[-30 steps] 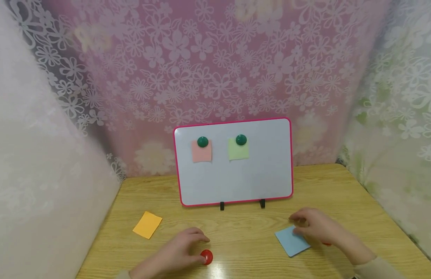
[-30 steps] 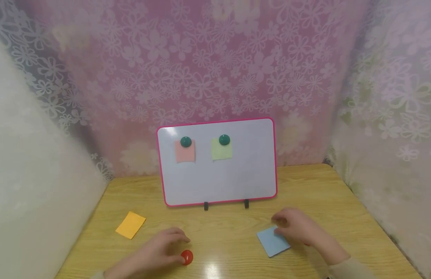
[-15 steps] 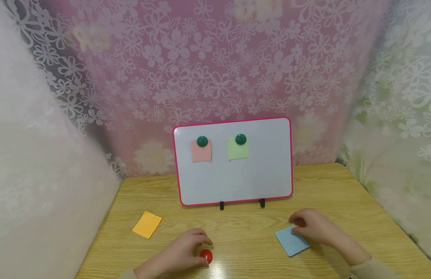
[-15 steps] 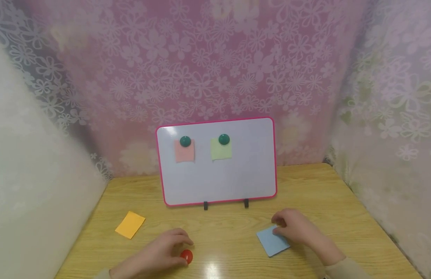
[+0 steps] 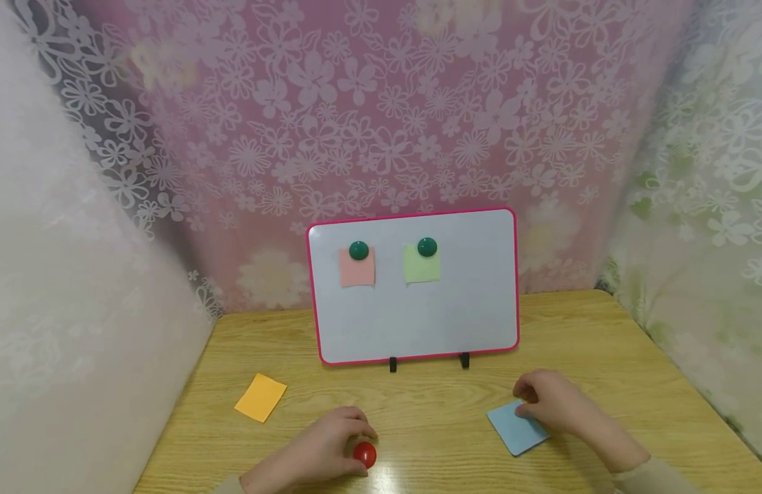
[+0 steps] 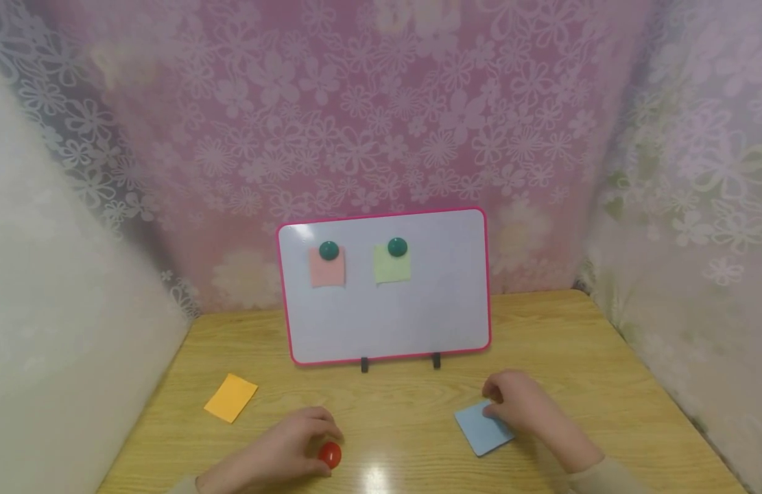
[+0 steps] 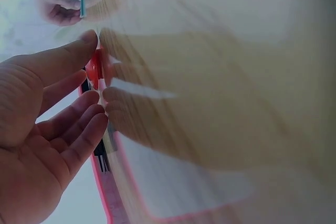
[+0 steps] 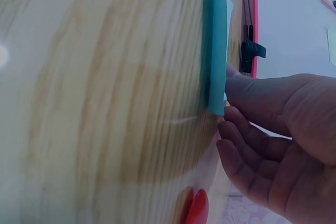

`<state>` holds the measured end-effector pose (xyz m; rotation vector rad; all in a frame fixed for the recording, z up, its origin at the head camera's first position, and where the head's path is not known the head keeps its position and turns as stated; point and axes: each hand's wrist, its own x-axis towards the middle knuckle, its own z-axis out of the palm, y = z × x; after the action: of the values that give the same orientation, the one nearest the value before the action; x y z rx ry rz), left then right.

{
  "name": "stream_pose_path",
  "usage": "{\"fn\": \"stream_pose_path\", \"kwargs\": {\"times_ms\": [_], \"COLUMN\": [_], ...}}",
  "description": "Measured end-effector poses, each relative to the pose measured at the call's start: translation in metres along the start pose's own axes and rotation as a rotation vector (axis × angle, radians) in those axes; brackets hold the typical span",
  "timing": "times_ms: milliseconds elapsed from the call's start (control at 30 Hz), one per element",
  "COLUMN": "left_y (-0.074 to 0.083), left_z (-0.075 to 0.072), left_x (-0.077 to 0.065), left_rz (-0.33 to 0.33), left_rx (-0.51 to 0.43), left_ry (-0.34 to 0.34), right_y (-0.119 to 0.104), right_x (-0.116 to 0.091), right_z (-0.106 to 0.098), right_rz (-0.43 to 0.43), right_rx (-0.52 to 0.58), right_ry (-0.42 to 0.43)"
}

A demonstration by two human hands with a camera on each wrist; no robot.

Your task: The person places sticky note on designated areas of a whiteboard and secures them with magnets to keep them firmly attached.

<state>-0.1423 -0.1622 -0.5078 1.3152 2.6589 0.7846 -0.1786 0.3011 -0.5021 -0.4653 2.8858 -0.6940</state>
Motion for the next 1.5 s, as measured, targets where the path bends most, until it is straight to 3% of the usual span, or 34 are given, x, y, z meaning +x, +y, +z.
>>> {"fn": "stream_pose_path", "kwargs": {"times_ms": [167, 600, 800, 1500], "left_y": [-0.001, -0.001, 0.0, 0.004], "left_z": [0.001, -0.003, -0.002, -0.004], "left_x": [0.001, 0.008, 0.009, 0.014], "left_rz": [-0.011, -0.129, -0.153, -0.187], "left_rx": [-0.016, -0.12, -0.125, -0.127], "left_ry": [-0.016, -0.125, -0.124, -0.123], "right_y": [-0.008, -0.025, -0.029, -0.025], "right_x": [0.001, 0.001, 0.001, 0.004], "right_z": [0.0, -0.001, -0.004, -0.002], "right_rz": [0.052, 0.117, 0.149, 0.122], "right_rx": [-0.002, -0.011, -0.014, -0.03], "right_ry": [-0.003, -0.01, -0.037, -0.02]}}
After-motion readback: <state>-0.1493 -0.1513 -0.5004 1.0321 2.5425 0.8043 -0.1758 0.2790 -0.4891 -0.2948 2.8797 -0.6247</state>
